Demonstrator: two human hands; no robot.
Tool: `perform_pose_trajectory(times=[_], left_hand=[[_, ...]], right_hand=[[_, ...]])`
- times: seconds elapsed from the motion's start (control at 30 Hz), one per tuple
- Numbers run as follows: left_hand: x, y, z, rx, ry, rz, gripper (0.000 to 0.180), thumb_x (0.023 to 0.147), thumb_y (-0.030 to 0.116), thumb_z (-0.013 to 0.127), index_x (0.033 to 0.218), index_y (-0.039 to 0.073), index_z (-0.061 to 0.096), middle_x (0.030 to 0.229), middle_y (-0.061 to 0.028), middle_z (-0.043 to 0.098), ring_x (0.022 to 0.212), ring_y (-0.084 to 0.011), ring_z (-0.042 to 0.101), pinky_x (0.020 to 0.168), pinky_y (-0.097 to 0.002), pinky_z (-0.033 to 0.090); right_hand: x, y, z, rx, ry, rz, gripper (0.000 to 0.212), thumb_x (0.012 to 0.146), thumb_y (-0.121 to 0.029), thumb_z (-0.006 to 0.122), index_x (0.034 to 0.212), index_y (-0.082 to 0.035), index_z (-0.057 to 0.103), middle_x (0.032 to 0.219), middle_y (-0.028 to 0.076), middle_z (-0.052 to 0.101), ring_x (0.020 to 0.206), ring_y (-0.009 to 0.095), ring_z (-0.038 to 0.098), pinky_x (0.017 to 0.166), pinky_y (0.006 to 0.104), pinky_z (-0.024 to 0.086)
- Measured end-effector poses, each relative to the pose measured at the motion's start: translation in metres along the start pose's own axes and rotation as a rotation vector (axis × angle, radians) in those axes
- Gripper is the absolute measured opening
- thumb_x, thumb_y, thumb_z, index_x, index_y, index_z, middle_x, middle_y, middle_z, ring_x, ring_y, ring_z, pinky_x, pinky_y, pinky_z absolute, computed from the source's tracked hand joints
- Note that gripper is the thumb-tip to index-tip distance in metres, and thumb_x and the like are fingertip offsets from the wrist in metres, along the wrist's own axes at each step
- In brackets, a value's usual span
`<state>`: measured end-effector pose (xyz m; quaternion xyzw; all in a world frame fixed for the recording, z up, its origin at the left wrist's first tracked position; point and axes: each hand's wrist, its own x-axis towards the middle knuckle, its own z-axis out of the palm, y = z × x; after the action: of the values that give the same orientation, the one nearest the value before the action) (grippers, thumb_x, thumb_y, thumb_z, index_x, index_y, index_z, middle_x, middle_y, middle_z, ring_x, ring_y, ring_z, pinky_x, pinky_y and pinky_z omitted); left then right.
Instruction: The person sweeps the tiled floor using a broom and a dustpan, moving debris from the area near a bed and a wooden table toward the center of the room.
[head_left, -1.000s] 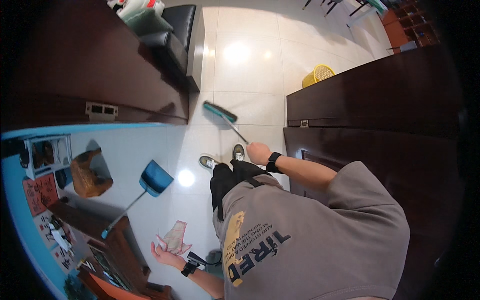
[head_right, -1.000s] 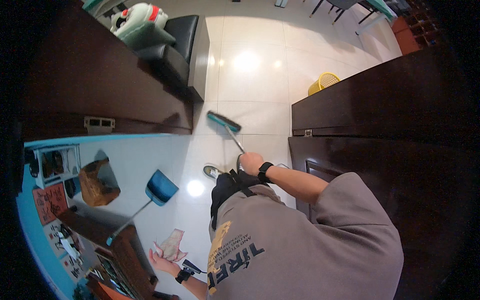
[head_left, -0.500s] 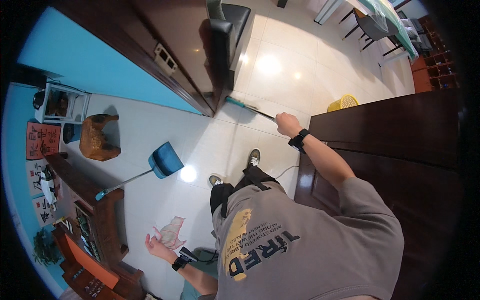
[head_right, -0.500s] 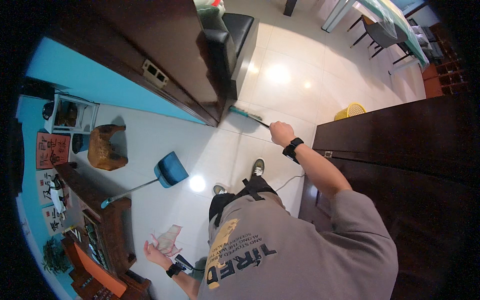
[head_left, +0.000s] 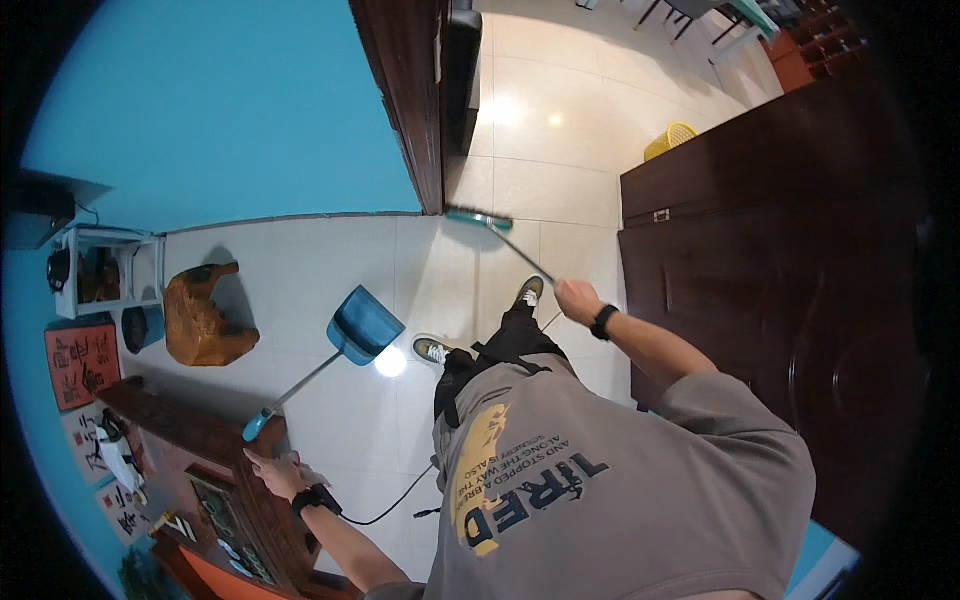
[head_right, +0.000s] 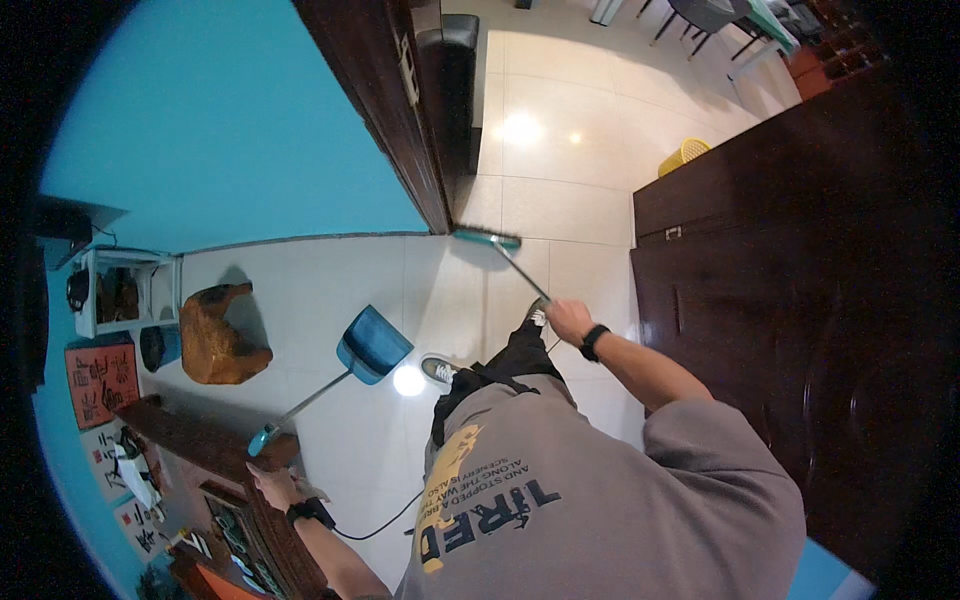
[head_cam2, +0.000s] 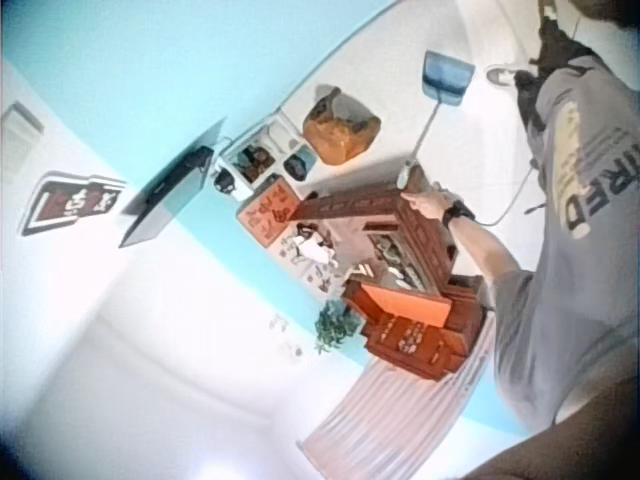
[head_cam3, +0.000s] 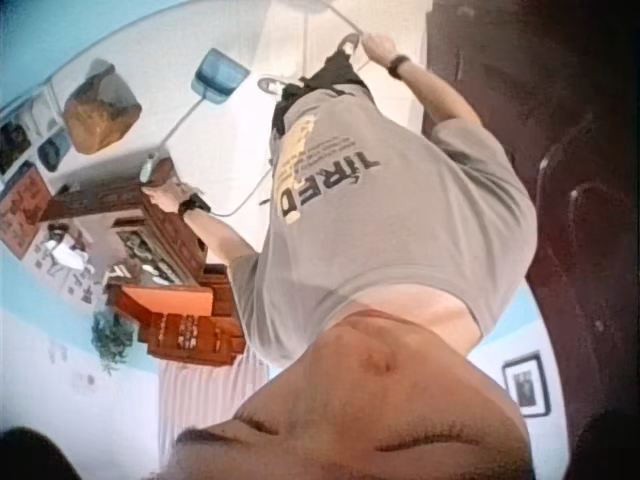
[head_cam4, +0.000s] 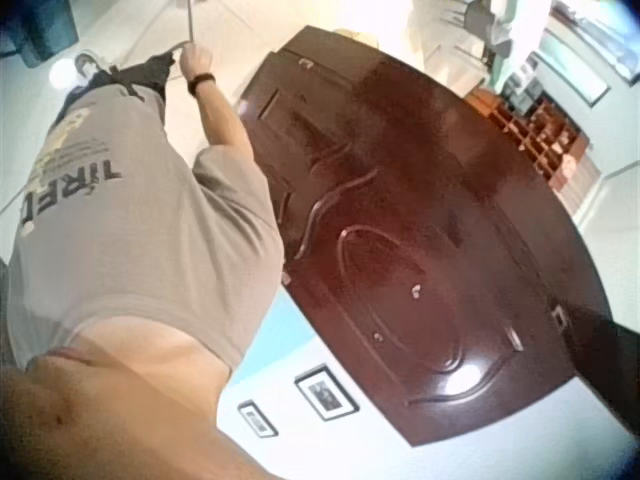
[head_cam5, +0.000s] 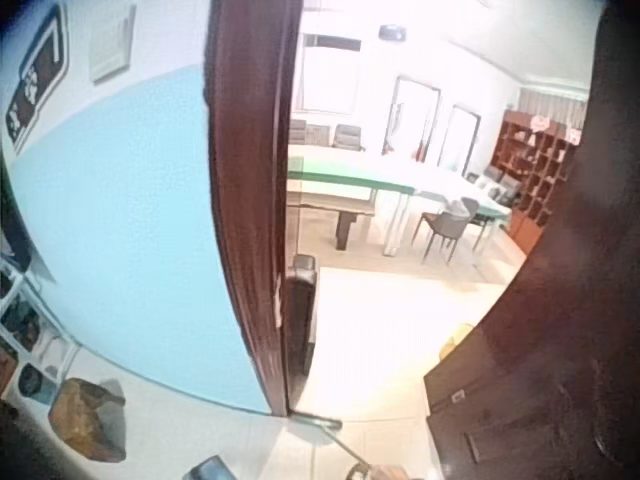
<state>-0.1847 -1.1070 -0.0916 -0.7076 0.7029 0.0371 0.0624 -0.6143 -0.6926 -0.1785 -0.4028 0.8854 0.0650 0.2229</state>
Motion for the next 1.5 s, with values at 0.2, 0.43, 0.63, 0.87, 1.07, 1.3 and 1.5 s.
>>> perform_pose_trajectory(times=[0.2,0.43,0.63,0.87,1.07,1.3,1.5], left_hand=[[0.081,-0.006,0.045,-0.032,-0.107,0.091,0.079,0.070,0.008,0.049,0.135,0.022,0.007,0.127,-0.0357,0.021,0.095,-0.0416,0.051,0.076,-0.0430,0.045],[0.121,-0.029,0.076,0.045,-0.165,-0.040,0.057,0.068,0.015,0.055,0.124,0.014,0.040,0.128,-0.0298,0.026,0.093,-0.0375,0.054,0.074,-0.0425,0.047],[0.096,-0.020,0.076,-0.004,-0.079,0.159,0.055,0.067,0.019,0.055,0.120,0.009,0.044,0.132,-0.0291,0.019,0.090,-0.0377,0.055,0.073,-0.0415,0.048],[0.065,0.004,0.052,-0.085,-0.103,0.125,0.063,0.064,0.017,0.056,0.125,0.010,0.039,0.132,-0.0330,0.013,0.091,-0.0381,0.055,0.073,-0.0403,0.048],[0.069,0.001,0.049,-0.176,-0.133,0.117,0.063,0.065,0.018,0.058,0.124,0.009,0.039,0.131,-0.0345,0.013,0.093,-0.0392,0.054,0.074,-0.0409,0.048],[0.081,-0.019,0.072,-0.152,-0.151,0.220,0.058,0.069,0.021,0.055,0.124,0.012,0.040,0.127,-0.0386,0.014,0.093,-0.0438,0.052,0.076,-0.0432,0.046],[0.061,-0.018,0.062,-0.177,-0.075,0.305,0.053,0.074,0.017,0.051,0.123,0.002,0.039,0.106,-0.0303,0.050,0.089,-0.0385,0.053,0.075,-0.0465,0.045]], right_hand=[[-0.075,-0.035,0.009,0.172,-0.137,0.228,0.013,0.068,-0.003,0.049,0.080,-0.002,0.056,0.071,0.017,0.058,0.068,0.033,0.058,0.059,0.0417,0.046],[-0.114,-0.027,0.012,0.294,0.004,0.553,0.014,0.070,-0.004,0.049,0.082,-0.003,0.056,0.077,0.019,0.058,0.076,0.036,0.056,0.066,0.0444,0.045],[-0.069,-0.043,0.039,0.453,-0.067,0.777,0.017,0.071,-0.005,0.052,0.083,0.005,0.056,0.083,0.027,0.057,0.083,0.037,0.057,0.073,0.0412,0.047],[-0.034,-0.116,0.016,0.217,-0.242,0.290,0.016,0.066,-0.007,0.054,0.080,-0.001,0.057,0.073,0.020,0.058,0.071,0.035,0.058,0.063,0.0422,0.048],[-0.007,-0.225,0.002,0.242,-0.257,-0.070,0.015,0.071,-0.010,0.051,0.075,0.001,0.060,0.077,0.020,0.060,0.073,0.033,0.060,0.064,0.0395,0.049],[0.001,-0.163,0.015,0.423,-0.224,0.082,0.016,0.066,-0.011,0.056,0.076,0.001,0.059,0.078,0.020,0.059,0.076,0.033,0.058,0.065,0.0414,0.047],[-0.075,-0.090,0.060,0.773,-0.283,0.606,0.033,0.070,-0.023,0.056,0.101,-0.010,0.061,0.080,0.017,0.062,0.072,0.029,0.059,0.067,0.0364,0.046]])
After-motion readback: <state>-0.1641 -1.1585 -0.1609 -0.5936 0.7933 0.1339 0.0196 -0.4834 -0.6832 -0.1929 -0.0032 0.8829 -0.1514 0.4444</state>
